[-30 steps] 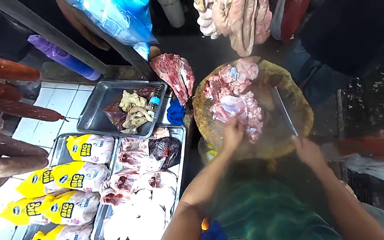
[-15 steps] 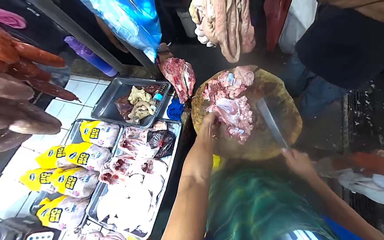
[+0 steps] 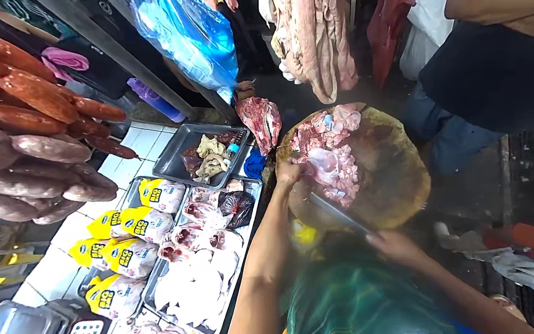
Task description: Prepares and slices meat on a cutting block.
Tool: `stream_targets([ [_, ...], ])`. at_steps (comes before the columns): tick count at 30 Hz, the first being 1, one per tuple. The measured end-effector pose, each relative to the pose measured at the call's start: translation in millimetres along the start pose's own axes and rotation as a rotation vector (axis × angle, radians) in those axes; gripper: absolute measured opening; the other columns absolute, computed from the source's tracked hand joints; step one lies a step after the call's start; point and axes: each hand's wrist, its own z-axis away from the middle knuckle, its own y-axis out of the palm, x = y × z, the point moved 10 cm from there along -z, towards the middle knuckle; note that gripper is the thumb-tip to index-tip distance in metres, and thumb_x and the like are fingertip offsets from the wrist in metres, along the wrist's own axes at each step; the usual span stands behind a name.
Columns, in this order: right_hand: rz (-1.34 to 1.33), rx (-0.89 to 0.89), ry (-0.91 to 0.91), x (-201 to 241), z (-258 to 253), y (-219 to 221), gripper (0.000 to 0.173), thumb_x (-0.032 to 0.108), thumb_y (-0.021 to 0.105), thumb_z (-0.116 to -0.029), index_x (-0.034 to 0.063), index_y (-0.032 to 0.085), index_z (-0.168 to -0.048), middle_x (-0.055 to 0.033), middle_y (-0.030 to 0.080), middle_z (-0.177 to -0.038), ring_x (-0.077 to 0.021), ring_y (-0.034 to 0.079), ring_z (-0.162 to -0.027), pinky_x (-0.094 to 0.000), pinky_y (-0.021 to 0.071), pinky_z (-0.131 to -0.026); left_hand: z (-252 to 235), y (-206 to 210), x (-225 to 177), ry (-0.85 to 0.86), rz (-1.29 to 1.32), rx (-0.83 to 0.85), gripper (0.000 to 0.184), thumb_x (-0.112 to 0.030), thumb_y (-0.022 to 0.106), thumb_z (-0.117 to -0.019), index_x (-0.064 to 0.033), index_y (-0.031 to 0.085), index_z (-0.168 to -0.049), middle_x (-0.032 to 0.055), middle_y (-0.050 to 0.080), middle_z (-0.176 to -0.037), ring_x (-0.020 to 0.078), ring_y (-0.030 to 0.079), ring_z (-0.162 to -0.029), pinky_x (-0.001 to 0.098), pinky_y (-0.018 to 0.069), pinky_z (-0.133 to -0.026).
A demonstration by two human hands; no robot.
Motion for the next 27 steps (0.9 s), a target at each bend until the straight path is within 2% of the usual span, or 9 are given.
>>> stream_targets([
  [4,-0.269,-0.077,0.102,14.6,-15.5,-1.7,0.071,0.068,0.036,-0.1034,0.0046,0.066,-0.108,-0.0124,0.065,-0.081,-0.0277,0.065,-0.071,-0.0519,0.0562,-0.071,36.0,-18.6,-48.3,0.129,0.023,0.186,0.010,-0.012,0.062,-0.0971,-0.0036,0.062,-0.103,0.0064,0.068,-0.080,0.0119,0.058,-0.059,0.0278,0.0483,-0.053],
  [6,-0.306,-0.098,0.132,17.4,-17.7,1.5,0.069,0.068,0.034,-0.1043,0.0056,0.064,-0.109,-0.0101,0.063,-0.078,-0.0247,0.063,-0.064,-0.0477,0.0556,-0.065,37.7,-10.5,-31.6,0.066,-0.071,0.293,0.020,-0.013,0.061,-0.0969,-0.0034,0.067,-0.113,0.0079,0.069,-0.090,0.0145,0.061,-0.068,0.0321,0.0521,-0.062],
  [9,-0.171,-0.160,0.130,26.3,-15.5,3.4,0.070,0.066,0.029,-0.1053,0.0069,0.066,-0.110,-0.0123,0.067,-0.084,-0.0288,0.068,-0.078,-0.0536,0.0558,-0.076,14.5,4.5,49.0,-0.078,-0.247,0.341,0.034,-0.021,0.060,-0.1020,-0.0068,0.065,-0.132,0.0144,0.073,-0.109,0.0249,0.070,-0.092,0.0460,0.0581,-0.082],
  [11,-0.092,-0.238,0.059,48.8,-5.8,-6.0,0.068,0.064,0.029,-0.1063,0.0078,0.066,-0.111,-0.0127,0.067,-0.084,-0.0300,0.069,-0.081,-0.0551,0.0552,-0.078,1.8,-12.1,91.4,-0.125,-0.272,0.177,0.038,-0.024,0.066,-0.0968,-0.0088,0.067,-0.132,0.0161,0.074,-0.113,0.0298,0.072,-0.100,0.0537,0.0582,-0.090],
  [15,-0.115,-0.620,-0.393,136.6,38.3,-50.9,0.059,0.053,0.036,-0.1082,0.0029,0.067,-0.108,-0.0055,0.062,-0.068,-0.0190,0.063,-0.060,-0.0424,0.0554,-0.057,19.3,-54.2,130.0,-0.178,-0.006,-0.073,0.040,-0.023,0.068,-0.0952,-0.0045,0.063,-0.130,0.0162,0.073,-0.108,0.0281,0.072,-0.094,0.0502,0.0601,-0.086],
  [19,-0.204,-0.867,-0.753,189.8,43.5,-60.0,0.066,0.056,0.035,-0.1082,-0.0031,0.065,-0.113,-0.0042,0.065,-0.069,-0.0093,0.062,-0.057,-0.0319,0.0574,-0.053,50.1,-85.5,150.2,-0.150,-0.047,-0.340,0.023,-0.022,0.062,-0.0940,-0.0056,0.070,-0.108,0.0128,0.071,-0.091,0.0278,0.069,-0.085,0.0539,0.0564,-0.078],
  [21,-0.062,-0.733,-0.542,168.2,4.7,-28.5,0.062,0.052,0.038,-0.1080,-0.0031,0.065,-0.118,-0.0083,0.067,-0.073,-0.0177,0.067,-0.062,-0.0392,0.0598,-0.060,64.1,-83.6,139.3,-0.024,-0.064,-0.430,0.019,-0.020,0.062,-0.0955,-0.0046,0.070,-0.103,0.0115,0.070,-0.093,0.0254,0.068,-0.089,0.0517,0.0548,-0.081],
  [24,0.174,-0.188,0.043,118.0,-51.0,17.2,0.069,0.062,0.029,-0.1066,0.0043,0.061,-0.128,-0.0187,0.072,-0.102,-0.0364,0.071,-0.102,-0.0575,0.0560,-0.089,67.0,-50.5,99.2,0.317,-0.113,-0.376,0.019,-0.011,0.060,-0.0959,-0.0028,0.073,-0.107,0.0130,0.069,-0.113,0.0233,0.065,-0.110,0.0438,0.0544,-0.098],
  [27,0.021,-0.063,0.098,111.4,-53.5,15.4,0.070,0.065,0.026,-0.1065,0.0065,0.065,-0.114,-0.0148,0.067,-0.091,-0.0301,0.069,-0.081,-0.0524,0.0577,-0.074,48.2,2.4,83.9,0.523,-0.324,-0.213,0.029,-0.027,0.055,-0.1025,-0.0130,0.076,-0.115,0.0091,0.064,-0.134,0.0251,0.056,-0.130,0.0461,0.0459,-0.111],
])
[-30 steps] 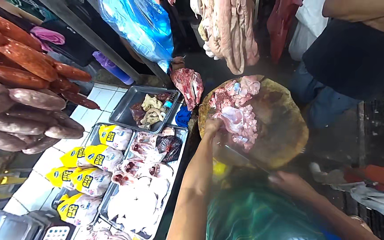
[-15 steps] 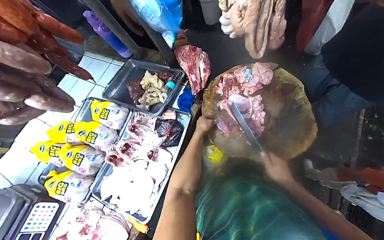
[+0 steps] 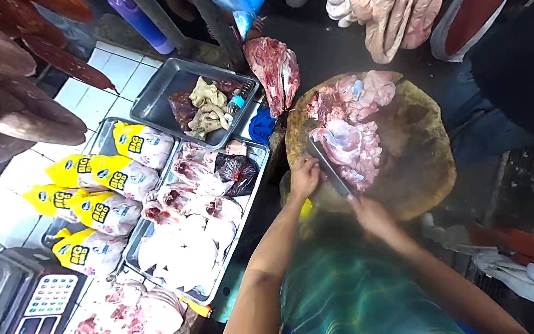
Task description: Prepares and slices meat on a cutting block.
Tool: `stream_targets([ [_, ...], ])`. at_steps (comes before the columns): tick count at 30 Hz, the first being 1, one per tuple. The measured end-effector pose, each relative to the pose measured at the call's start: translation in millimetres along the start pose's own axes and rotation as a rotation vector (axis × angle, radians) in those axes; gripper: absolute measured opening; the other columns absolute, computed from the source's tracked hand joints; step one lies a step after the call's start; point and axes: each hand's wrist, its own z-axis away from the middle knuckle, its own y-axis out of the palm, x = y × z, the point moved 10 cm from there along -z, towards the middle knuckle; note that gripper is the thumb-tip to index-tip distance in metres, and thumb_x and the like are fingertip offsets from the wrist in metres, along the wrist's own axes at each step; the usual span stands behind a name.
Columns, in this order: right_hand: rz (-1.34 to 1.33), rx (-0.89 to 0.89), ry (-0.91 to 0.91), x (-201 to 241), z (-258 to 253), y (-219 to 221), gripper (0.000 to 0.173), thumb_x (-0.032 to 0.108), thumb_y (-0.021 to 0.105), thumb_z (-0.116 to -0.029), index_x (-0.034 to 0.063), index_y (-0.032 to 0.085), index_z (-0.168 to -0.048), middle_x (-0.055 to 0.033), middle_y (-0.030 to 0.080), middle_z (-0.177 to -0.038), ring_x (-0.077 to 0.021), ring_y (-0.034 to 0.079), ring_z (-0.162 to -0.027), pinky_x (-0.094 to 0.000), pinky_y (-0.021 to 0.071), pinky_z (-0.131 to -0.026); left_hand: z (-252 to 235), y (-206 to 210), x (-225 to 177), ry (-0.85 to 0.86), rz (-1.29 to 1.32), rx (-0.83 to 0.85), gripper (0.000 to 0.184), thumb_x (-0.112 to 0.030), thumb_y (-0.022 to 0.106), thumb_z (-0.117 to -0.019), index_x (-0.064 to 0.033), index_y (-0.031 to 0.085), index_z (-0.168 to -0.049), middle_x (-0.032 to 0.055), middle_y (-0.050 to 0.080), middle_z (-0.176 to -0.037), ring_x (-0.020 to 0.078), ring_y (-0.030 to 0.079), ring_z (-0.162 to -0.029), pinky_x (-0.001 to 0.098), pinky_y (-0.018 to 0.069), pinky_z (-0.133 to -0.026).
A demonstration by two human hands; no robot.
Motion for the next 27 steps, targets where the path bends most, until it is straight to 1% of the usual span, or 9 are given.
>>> stream_targets([
  [2,-0.123,-0.042,-0.023,-9.7,-2.0,-5.8,0.068,0.064,0.026,-0.1067,0.0083,0.065,-0.112,-0.0109,0.066,-0.083,-0.0252,0.067,-0.069,-0.0479,0.0586,-0.067,-5.9,18.2,6.9,0.037,-0.143,0.047,0.035,-0.043,0.051,-0.1050,-0.0201,0.077,-0.115,0.0046,0.064,-0.136,0.0249,0.056,-0.130,0.0485,0.0450,-0.111],
  [9,-0.021,-0.184,-0.128,-6.4,9.6,-19.9,0.065,0.062,0.029,-0.1071,0.0075,0.065,-0.110,-0.0131,0.067,-0.084,-0.0303,0.068,-0.083,-0.0532,0.0547,-0.078,37.3,11.7,38.1,-0.112,-0.204,0.066,0.054,-0.044,0.062,-0.0981,-0.0228,0.057,-0.147,0.0004,0.049,-0.157,0.0275,0.036,-0.150,0.0625,0.0313,-0.116],
  [11,0.006,-0.296,-0.227,16.2,27.7,-32.3,0.063,0.059,0.032,-0.1073,0.0067,0.066,-0.107,-0.0118,0.066,-0.079,-0.0290,0.069,-0.077,-0.0509,0.0554,-0.072,39.9,1.2,35.7,-0.146,-0.143,0.039,0.061,-0.042,0.067,-0.0969,-0.0211,0.051,-0.152,0.0042,0.043,-0.161,0.0282,0.034,-0.152,0.0617,0.0303,-0.119],
  [13,-0.058,-0.514,-0.455,43.6,59.3,-48.4,0.060,0.055,0.035,-0.1078,0.0038,0.066,-0.102,-0.0076,0.062,-0.069,-0.0215,0.064,-0.063,-0.0429,0.0545,-0.058,47.5,-26.2,36.8,-0.179,-0.102,-0.063,0.056,-0.035,0.068,-0.0955,-0.0137,0.055,-0.145,0.0112,0.052,-0.151,0.0315,0.045,-0.143,0.0588,0.0365,-0.116],
  [16,-0.160,-0.726,-0.725,66.6,86.1,-58.2,0.070,0.058,0.033,-0.1078,-0.0034,0.067,-0.108,-0.0067,0.064,-0.067,-0.0126,0.063,-0.057,-0.0340,0.0560,-0.052,61.9,-73.7,53.3,-0.233,-0.119,-0.279,0.030,-0.025,0.064,-0.0934,-0.0048,0.065,-0.116,0.0160,0.065,-0.118,0.0328,0.060,-0.117,0.0524,0.0475,-0.103],
  [19,0.027,-0.530,-0.444,38.2,46.4,-16.9,0.065,0.055,0.035,-0.1069,-0.0017,0.068,-0.111,-0.0132,0.068,-0.074,-0.0252,0.069,-0.066,-0.0449,0.0588,-0.062,67.1,-93.2,51.8,-0.140,-0.132,-0.376,0.016,-0.021,0.062,-0.0926,-0.0060,0.064,-0.094,0.0125,0.064,-0.098,0.0292,0.062,-0.101,0.0468,0.0498,-0.093],
  [22,0.210,-0.124,0.026,2.0,5.1,18.0,0.074,0.067,0.026,-0.1046,0.0054,0.063,-0.119,-0.0181,0.071,-0.096,-0.0370,0.071,-0.097,-0.0579,0.0564,-0.085,39.2,-61.1,24.2,0.063,-0.162,-0.184,0.023,-0.020,0.061,-0.0962,-0.0056,0.074,-0.107,0.0138,0.072,-0.111,0.0328,0.065,-0.111,0.0524,0.0493,-0.102],
  [24,0.209,-0.127,0.024,0.4,5.9,20.8,0.074,0.069,0.025,-0.1042,0.0068,0.064,-0.115,-0.0169,0.070,-0.093,-0.0360,0.071,-0.095,-0.0569,0.0560,-0.083,20.2,-19.5,17.0,0.174,-0.236,0.032,0.030,-0.023,0.056,-0.0999,-0.0116,0.074,-0.121,0.0085,0.071,-0.126,0.0298,0.062,-0.122,0.0520,0.0472,-0.105],
  [27,0.116,-0.354,-0.122,-21.8,21.5,17.1,0.065,0.060,0.034,-0.1057,0.0043,0.067,-0.114,-0.0159,0.070,-0.083,-0.0342,0.072,-0.080,-0.0563,0.0575,-0.073,3.7,15.7,19.8,0.251,-0.331,0.203,0.033,-0.029,0.052,-0.1013,-0.0166,0.075,-0.122,0.0041,0.069,-0.132,0.0282,0.058,-0.127,0.0518,0.0450,-0.106],
])
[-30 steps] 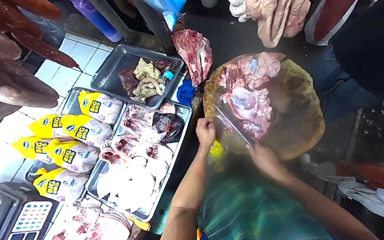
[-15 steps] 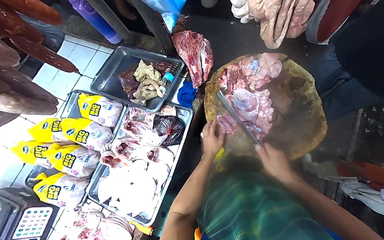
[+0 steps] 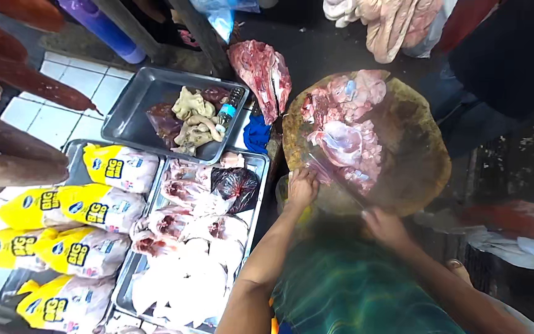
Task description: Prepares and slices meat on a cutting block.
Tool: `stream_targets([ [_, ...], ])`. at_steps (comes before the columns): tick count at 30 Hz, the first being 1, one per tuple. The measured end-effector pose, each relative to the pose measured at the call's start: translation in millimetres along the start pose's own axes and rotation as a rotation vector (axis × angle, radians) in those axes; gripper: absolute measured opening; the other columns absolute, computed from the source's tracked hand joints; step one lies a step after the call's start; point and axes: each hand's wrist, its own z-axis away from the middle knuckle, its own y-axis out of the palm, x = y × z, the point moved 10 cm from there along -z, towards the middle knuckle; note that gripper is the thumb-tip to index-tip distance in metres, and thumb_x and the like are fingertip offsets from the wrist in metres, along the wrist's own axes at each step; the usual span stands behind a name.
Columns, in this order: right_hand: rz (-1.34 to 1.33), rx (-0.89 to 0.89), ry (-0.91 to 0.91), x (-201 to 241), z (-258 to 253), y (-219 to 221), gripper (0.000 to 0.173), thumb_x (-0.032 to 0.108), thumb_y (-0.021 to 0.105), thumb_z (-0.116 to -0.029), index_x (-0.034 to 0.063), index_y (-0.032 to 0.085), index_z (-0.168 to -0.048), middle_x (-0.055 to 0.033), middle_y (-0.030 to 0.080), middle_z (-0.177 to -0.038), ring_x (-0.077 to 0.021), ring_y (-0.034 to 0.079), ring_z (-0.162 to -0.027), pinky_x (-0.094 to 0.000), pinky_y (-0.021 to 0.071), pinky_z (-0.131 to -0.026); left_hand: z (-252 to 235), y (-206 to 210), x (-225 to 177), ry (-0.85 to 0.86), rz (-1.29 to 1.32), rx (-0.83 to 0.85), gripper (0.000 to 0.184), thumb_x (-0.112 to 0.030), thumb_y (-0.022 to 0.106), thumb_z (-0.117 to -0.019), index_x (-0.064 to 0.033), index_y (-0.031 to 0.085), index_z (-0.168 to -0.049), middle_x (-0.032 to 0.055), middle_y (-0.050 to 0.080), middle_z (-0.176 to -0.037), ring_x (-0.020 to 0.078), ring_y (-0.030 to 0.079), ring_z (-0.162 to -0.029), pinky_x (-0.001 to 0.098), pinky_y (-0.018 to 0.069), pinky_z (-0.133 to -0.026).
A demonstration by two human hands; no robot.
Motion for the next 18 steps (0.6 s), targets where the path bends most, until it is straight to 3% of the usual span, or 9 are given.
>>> stream_targets([
  [2,-0.039,-0.108,-0.006,-18.6,17.7,-2.3,0.065,0.056,0.033,-0.1055,0.0007,0.066,-0.111,-0.0164,0.068,-0.079,-0.0342,0.070,-0.074,-0.0552,0.0570,-0.066,-6.1,-5.3,1.3,0.000,0.003,0.034,0.032,-0.026,0.058,-0.0976,-0.0172,0.073,-0.125,0.0074,0.066,-0.133,0.0306,0.056,-0.129,0.0542,0.0446,-0.105],
  [3,-0.057,-0.110,0.043,-28.1,24.5,0.0,0.065,0.055,0.032,-0.1058,-0.0002,0.065,-0.113,-0.0170,0.068,-0.079,-0.0348,0.070,-0.075,-0.0552,0.0566,-0.067,-11.7,-8.4,0.6,0.015,0.009,0.060,0.039,-0.021,0.063,-0.0938,-0.0183,0.068,-0.132,0.0116,0.061,-0.139,0.0340,0.053,-0.132,0.0566,0.0450,-0.105],
  [5,-0.106,-0.102,0.125,-43.2,31.3,8.9,0.064,0.055,0.029,-0.1076,0.0008,0.063,-0.111,-0.0156,0.066,-0.077,-0.0332,0.069,-0.073,-0.0536,0.0556,-0.067,-31.7,-5.7,-6.2,0.075,-0.007,0.207,0.069,-0.016,0.073,-0.0855,-0.0247,0.051,-0.151,0.0176,0.040,-0.159,0.0414,0.039,-0.146,0.0620,0.0441,-0.108],
  [6,-0.142,-0.093,0.145,-48.7,32.2,13.1,0.064,0.056,0.029,-0.1082,0.0020,0.063,-0.110,-0.0142,0.064,-0.075,-0.0313,0.067,-0.071,-0.0524,0.0548,-0.066,-41.1,1.4,-10.8,0.110,-0.038,0.308,0.078,-0.018,0.077,-0.0830,-0.0260,0.047,-0.154,0.0165,0.031,-0.165,0.0419,0.030,-0.151,0.0633,0.0419,-0.111],
  [8,-0.203,-0.073,0.151,-57.7,30.1,16.7,0.064,0.056,0.030,-0.1082,0.0028,0.064,-0.109,-0.0133,0.064,-0.074,-0.0294,0.067,-0.070,-0.0516,0.0551,-0.067,-54.2,15.9,-18.5,0.176,-0.144,0.463,0.074,-0.030,0.082,-0.0806,-0.0183,0.053,-0.148,0.0147,0.025,-0.168,0.0411,0.021,-0.155,0.0651,0.0385,-0.113],
  [10,-0.203,-0.049,0.156,-60.2,33.7,7.8,0.064,0.057,0.033,-0.1074,0.0028,0.066,-0.110,-0.0145,0.066,-0.077,-0.0308,0.068,-0.073,-0.0537,0.0561,-0.070,-52.2,22.6,-26.4,0.228,-0.256,0.523,0.060,-0.043,0.079,-0.0834,-0.0094,0.064,-0.131,0.0145,0.038,-0.161,0.0392,0.030,-0.151,0.0622,0.0399,-0.112],
  [13,-0.167,0.002,0.101,-40.1,31.7,-13.0,0.065,0.060,0.036,-0.1061,0.0030,0.067,-0.108,-0.0151,0.067,-0.078,-0.0322,0.069,-0.076,-0.0549,0.0561,-0.072,-35.7,7.6,-17.5,0.136,-0.237,0.479,0.050,-0.047,0.074,-0.0888,-0.0049,0.071,-0.116,0.0162,0.061,-0.136,0.0364,0.055,-0.130,0.0565,0.0453,-0.108],
  [16,-0.240,0.181,0.159,-22.4,8.4,-11.8,0.070,0.066,0.035,-0.1043,0.0052,0.067,-0.115,-0.0173,0.069,-0.093,-0.0342,0.069,-0.091,-0.0586,0.0547,-0.084,-31.4,-22.1,-3.5,-0.133,0.010,0.441,0.042,-0.039,0.069,-0.0946,-0.0074,0.066,-0.123,0.0156,0.072,-0.112,0.0348,0.070,-0.106,0.0607,0.0559,-0.092],
  [18,-0.273,0.222,0.220,-19.8,-10.6,-6.0,0.073,0.069,0.032,-0.1034,0.0055,0.067,-0.114,-0.0177,0.069,-0.097,-0.0346,0.069,-0.094,-0.0592,0.0542,-0.086,-38.5,-34.8,-7.4,-0.250,0.161,0.416,0.040,-0.035,0.067,-0.0974,-0.0099,0.064,-0.128,0.0152,0.074,-0.108,0.0339,0.072,-0.102,0.0622,0.0563,-0.091],
])
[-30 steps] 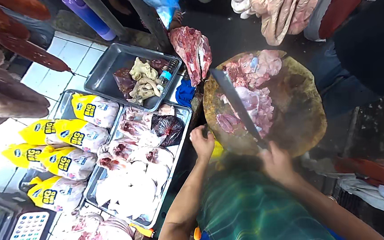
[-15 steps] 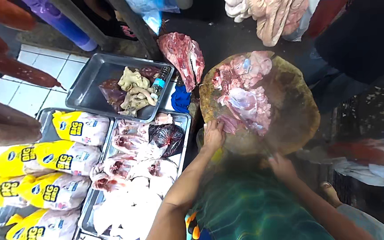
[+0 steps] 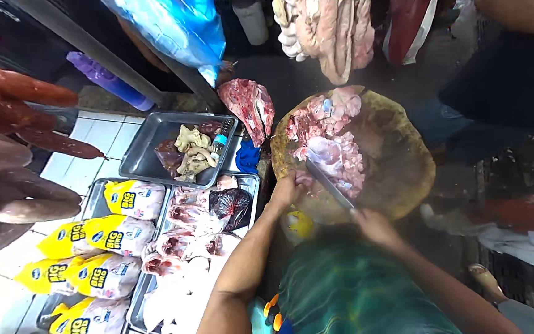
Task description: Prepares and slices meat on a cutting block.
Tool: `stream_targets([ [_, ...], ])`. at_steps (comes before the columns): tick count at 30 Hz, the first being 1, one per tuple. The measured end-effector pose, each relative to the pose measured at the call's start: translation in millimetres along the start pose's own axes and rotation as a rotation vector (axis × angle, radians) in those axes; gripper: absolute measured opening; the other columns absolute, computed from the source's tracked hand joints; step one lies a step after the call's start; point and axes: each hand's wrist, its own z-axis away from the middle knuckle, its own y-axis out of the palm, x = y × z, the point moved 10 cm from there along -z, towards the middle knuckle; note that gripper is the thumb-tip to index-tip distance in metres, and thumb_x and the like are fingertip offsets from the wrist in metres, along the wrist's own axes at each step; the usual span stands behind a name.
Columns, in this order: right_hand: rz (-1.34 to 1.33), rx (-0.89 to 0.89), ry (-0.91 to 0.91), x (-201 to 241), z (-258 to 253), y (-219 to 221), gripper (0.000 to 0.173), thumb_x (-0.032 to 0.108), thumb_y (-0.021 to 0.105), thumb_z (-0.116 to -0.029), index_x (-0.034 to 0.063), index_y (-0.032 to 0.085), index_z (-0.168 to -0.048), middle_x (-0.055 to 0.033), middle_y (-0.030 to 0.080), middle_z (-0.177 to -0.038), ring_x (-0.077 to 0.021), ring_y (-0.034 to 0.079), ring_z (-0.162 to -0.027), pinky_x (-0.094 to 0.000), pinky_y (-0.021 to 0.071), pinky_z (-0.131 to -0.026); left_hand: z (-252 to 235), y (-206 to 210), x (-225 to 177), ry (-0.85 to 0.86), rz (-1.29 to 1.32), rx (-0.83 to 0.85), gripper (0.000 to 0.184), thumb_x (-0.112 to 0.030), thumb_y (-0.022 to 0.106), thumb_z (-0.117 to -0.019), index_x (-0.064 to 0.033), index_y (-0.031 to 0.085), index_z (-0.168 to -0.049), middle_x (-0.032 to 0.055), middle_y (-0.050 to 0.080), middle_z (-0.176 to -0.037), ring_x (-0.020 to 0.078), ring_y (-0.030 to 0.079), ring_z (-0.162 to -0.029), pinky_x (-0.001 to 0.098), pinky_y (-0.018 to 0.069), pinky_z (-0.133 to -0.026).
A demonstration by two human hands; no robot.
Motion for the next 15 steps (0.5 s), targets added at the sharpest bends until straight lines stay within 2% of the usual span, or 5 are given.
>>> stream_targets([
  [2,-0.020,-0.040,0.006,7.4,-10.4,-3.9,0.074,0.069,0.029,-0.1036,0.0061,0.067,-0.112,-0.0167,0.069,-0.095,-0.0334,0.069,-0.090,-0.0579,0.0552,-0.083,-8.4,-6.5,-5.6,-0.046,0.039,-0.034,0.039,-0.034,0.072,-0.0954,-0.0080,0.068,-0.124,0.0178,0.072,-0.110,0.0355,0.070,-0.104,0.0615,0.0554,-0.093],
  [7,0.085,-0.117,-0.080,52.3,10.3,-20.5,0.068,0.062,0.029,-0.1070,0.0055,0.064,-0.122,-0.0187,0.070,-0.098,-0.0362,0.069,-0.097,-0.0584,0.0542,-0.086,-4.2,20.8,33.0,-0.183,-0.064,-0.015,0.070,-0.041,0.079,-0.0873,-0.0074,0.055,-0.144,0.0252,0.047,-0.150,0.0435,0.065,-0.115,0.0623,0.0567,-0.092],
  [9,0.089,-0.267,-0.284,90.2,28.9,-36.2,0.063,0.057,0.033,-0.1081,0.0054,0.065,-0.126,-0.0162,0.071,-0.088,-0.0330,0.072,-0.084,-0.0549,0.0574,-0.078,13.1,17.3,41.6,-0.163,0.043,-0.139,0.071,-0.044,0.082,-0.0850,-0.0122,0.057,-0.144,0.0199,0.051,-0.148,0.0385,0.064,-0.117,0.0611,0.0566,-0.093],
  [12,0.010,-0.572,-0.673,147.8,51.6,-52.8,0.056,0.050,0.040,-0.1080,0.0016,0.068,-0.106,-0.0068,0.063,-0.067,-0.0181,0.063,-0.059,-0.0394,0.0551,-0.056,25.6,16.2,49.2,-0.083,0.129,-0.263,0.047,-0.035,0.072,-0.0945,-0.0109,0.064,-0.134,0.0146,0.062,-0.137,0.0307,0.064,-0.120,0.0544,0.0546,-0.101],
  [15,0.025,-0.582,-0.746,154.9,34.2,-34.3,0.055,0.049,0.040,-0.1075,0.0010,0.066,-0.104,-0.0070,0.061,-0.067,-0.0183,0.062,-0.060,-0.0389,0.0552,-0.057,29.6,22.6,51.8,0.006,0.138,-0.371,0.028,-0.025,0.064,-0.1008,-0.0060,0.072,-0.119,0.0134,0.069,-0.123,0.0280,0.067,-0.115,0.0501,0.0545,-0.101],
])
